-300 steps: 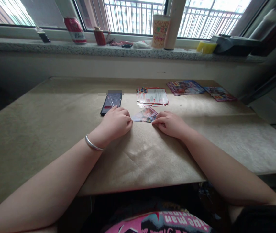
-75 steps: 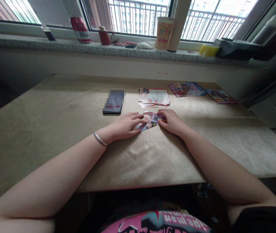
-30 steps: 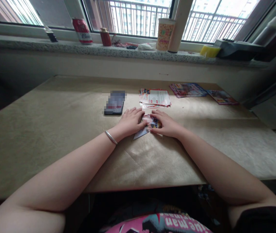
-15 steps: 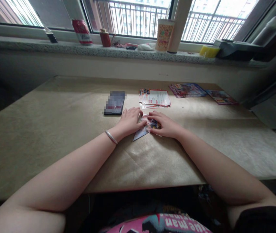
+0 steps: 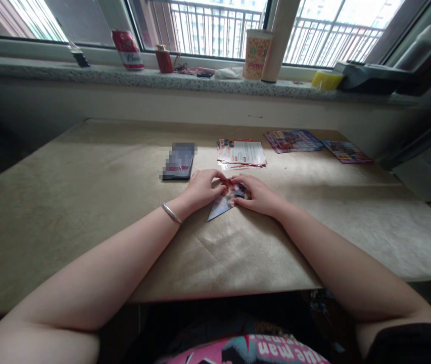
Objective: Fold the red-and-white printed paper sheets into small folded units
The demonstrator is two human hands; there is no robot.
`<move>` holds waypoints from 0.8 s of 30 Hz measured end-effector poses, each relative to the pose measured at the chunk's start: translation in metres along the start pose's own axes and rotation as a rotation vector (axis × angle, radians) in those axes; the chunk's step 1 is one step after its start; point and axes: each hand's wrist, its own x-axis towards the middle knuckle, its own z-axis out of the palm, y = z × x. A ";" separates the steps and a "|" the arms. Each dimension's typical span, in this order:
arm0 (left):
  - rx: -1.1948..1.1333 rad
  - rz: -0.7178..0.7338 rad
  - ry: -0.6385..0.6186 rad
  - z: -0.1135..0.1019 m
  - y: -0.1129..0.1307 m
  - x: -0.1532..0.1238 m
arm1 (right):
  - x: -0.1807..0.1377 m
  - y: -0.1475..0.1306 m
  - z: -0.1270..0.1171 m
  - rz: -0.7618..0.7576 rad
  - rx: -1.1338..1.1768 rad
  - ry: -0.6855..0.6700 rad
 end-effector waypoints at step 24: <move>0.065 0.330 -0.249 -0.013 0.006 -0.010 | 0.003 0.000 -0.001 -0.184 0.172 0.264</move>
